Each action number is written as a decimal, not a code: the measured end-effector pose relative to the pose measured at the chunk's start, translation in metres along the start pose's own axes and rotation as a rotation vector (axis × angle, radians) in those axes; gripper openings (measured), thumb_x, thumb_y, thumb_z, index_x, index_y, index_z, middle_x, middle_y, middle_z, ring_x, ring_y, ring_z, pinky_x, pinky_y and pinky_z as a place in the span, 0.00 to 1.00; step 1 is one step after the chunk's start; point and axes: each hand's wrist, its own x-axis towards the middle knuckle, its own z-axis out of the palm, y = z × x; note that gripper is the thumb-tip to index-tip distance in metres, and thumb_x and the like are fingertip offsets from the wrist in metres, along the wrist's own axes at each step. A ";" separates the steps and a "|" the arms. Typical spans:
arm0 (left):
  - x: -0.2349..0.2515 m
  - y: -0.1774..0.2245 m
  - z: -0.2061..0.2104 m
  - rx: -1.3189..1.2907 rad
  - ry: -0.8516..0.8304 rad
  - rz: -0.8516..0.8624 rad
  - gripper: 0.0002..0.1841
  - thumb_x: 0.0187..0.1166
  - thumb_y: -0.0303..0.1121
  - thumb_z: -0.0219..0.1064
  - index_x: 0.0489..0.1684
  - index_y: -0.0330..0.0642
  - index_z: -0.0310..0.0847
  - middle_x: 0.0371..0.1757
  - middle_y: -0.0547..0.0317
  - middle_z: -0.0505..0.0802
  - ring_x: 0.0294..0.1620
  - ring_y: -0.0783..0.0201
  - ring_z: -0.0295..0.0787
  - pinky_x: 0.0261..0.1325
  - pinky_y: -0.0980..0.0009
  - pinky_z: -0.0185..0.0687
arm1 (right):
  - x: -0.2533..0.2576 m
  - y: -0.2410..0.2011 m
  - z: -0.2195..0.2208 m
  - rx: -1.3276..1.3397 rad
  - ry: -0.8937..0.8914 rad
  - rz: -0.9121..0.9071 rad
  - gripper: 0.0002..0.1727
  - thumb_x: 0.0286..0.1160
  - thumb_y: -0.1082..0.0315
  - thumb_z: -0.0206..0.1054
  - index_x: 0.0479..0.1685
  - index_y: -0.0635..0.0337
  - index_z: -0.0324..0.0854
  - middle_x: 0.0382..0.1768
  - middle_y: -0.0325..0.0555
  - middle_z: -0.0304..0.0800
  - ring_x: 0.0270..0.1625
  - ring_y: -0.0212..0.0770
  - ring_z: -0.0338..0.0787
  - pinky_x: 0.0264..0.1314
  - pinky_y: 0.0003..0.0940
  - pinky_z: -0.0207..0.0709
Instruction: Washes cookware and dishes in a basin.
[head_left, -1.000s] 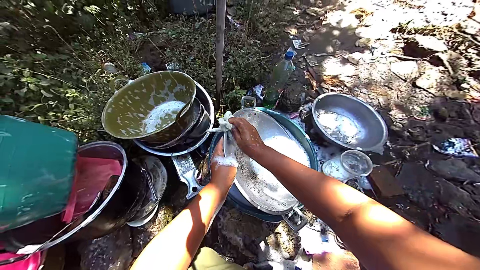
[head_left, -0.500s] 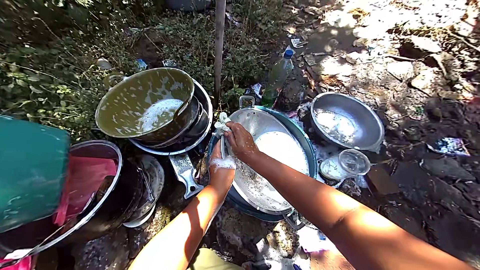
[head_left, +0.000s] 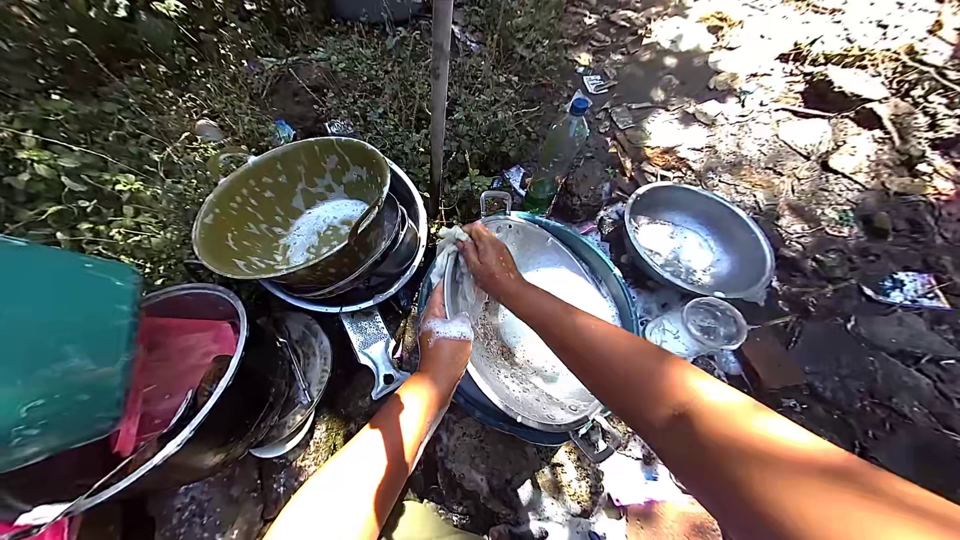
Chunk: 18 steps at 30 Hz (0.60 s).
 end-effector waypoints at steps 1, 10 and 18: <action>0.000 0.000 0.000 -0.003 0.001 -0.004 0.33 0.76 0.21 0.62 0.86 0.40 0.64 0.76 0.47 0.83 0.76 0.65 0.79 0.79 0.67 0.74 | 0.016 0.011 -0.006 -0.053 0.014 0.082 0.19 0.91 0.64 0.55 0.65 0.71 0.79 0.57 0.65 0.89 0.62 0.60 0.90 0.69 0.58 0.79; 0.003 -0.009 -0.003 0.043 0.003 0.026 0.32 0.78 0.23 0.61 0.87 0.39 0.63 0.78 0.47 0.81 0.78 0.63 0.77 0.81 0.65 0.72 | -0.001 -0.003 0.011 0.113 0.058 0.068 0.16 0.88 0.67 0.57 0.61 0.71 0.80 0.54 0.62 0.89 0.58 0.54 0.90 0.66 0.53 0.81; -0.003 -0.002 -0.008 -0.046 0.054 0.032 0.24 0.77 0.21 0.60 0.75 0.37 0.72 0.66 0.48 0.87 0.64 0.64 0.85 0.68 0.64 0.81 | -0.155 0.009 -0.010 0.184 -0.547 0.076 0.21 0.86 0.64 0.57 0.62 0.75 0.81 0.60 0.67 0.86 0.68 0.56 0.84 0.77 0.49 0.73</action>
